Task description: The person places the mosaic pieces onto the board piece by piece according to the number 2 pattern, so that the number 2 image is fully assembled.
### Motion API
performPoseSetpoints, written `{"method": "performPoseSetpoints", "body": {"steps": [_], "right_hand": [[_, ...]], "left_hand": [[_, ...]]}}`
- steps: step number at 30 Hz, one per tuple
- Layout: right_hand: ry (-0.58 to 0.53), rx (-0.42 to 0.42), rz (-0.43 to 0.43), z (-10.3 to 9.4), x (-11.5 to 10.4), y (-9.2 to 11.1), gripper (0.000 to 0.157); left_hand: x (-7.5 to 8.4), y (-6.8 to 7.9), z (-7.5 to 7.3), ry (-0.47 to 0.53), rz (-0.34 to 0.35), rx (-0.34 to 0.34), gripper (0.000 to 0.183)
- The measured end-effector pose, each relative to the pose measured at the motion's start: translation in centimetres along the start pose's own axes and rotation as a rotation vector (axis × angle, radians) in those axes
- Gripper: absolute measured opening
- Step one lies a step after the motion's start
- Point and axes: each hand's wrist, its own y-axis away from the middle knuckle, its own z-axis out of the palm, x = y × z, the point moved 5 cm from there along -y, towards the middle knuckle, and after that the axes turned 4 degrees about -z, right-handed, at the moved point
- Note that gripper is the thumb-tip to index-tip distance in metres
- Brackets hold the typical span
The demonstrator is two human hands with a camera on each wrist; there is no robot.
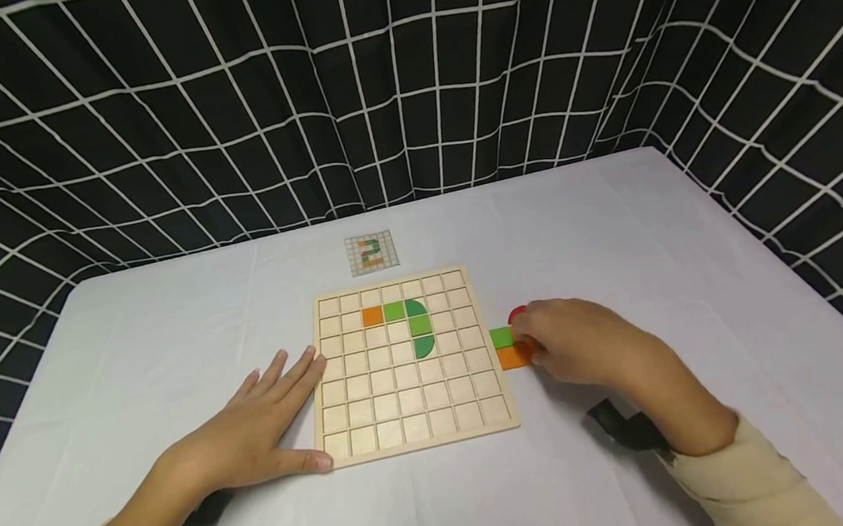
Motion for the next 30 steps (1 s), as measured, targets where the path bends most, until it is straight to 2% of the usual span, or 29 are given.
{"method": "performPoseSetpoints", "body": {"steps": [2,5,14,30], "right_hand": [[0.009,-0.086,0.124,0.2,1.7,0.3,0.024],[0.011,-0.128,0.196,0.6,2.9,0.2,0.029],[-0.015,-0.094,0.174,0.9,2.9,-0.5,0.021],[0.037,-0.074,0.138,0.9,2.7,-0.6,0.021]], "left_hand": [[-0.1,0.0,0.0,-0.001,-0.002,-0.002,0.118],[-0.1,0.1,0.0,0.0,-0.004,-0.002,0.118],[0.0,0.1,0.0,0.001,0.005,0.008,0.118],[-0.1,0.0,0.1,-0.003,0.009,0.006,0.118]]}}
